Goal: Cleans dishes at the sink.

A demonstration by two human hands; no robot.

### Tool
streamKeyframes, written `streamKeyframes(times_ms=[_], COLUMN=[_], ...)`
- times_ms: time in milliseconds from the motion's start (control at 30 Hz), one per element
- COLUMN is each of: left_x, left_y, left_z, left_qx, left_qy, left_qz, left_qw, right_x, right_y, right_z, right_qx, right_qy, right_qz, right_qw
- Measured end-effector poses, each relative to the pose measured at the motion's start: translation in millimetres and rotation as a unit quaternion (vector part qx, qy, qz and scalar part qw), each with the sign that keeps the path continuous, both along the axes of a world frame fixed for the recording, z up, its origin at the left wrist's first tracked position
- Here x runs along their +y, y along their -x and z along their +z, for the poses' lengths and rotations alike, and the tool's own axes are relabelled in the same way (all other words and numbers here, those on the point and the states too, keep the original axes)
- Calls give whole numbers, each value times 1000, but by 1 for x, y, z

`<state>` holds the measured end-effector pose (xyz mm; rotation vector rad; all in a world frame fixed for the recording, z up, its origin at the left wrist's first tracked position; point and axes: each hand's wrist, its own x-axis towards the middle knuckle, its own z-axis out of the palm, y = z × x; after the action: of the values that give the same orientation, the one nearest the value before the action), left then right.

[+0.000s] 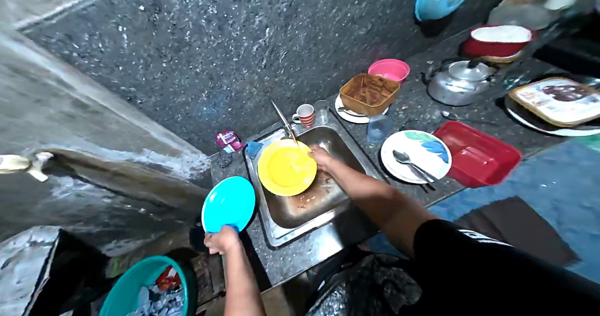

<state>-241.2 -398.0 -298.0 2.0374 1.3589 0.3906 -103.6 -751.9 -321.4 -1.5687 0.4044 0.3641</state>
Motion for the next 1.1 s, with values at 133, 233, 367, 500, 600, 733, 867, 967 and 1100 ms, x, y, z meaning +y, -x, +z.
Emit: streamKeyframes(times_ms=[133,233,367,500,600,733,867,967,1100], left_x=[-20,-55,-113,-154,-164,-155,-124,-83,-45], left_y=[3,-4,-22,-32,-30,-21,-14,-13,0], left_z=[6,19,27,33,40,51,48,32,31], left_qx=[-55,-166,-132,-55,-21,-1,-75,-184,-296], left_qy=[-123,-133,130,194,129,53,77,164,289], left_qz=[-66,-236,-396,-438,-448,-447,-344,-213,-65], left_qw=[989,948,900,876,885,893,933,945,908], right_x=[-9,-28,-36,-27,-26,-43,-76,-105,-138], right_y=[-6,1,12,18,22,7,-14,-20,-25], right_z=[31,38,17,-5,0,8,34,62,75], right_qx=[-28,-16,18,47,60,0,-37,7,40], right_qy=[89,68,-51,-85,2,118,91,-50,-227], right_qz=[24,29,13,5,47,122,-10,-127,-235], right_qw=[995,997,998,995,997,986,995,991,944])
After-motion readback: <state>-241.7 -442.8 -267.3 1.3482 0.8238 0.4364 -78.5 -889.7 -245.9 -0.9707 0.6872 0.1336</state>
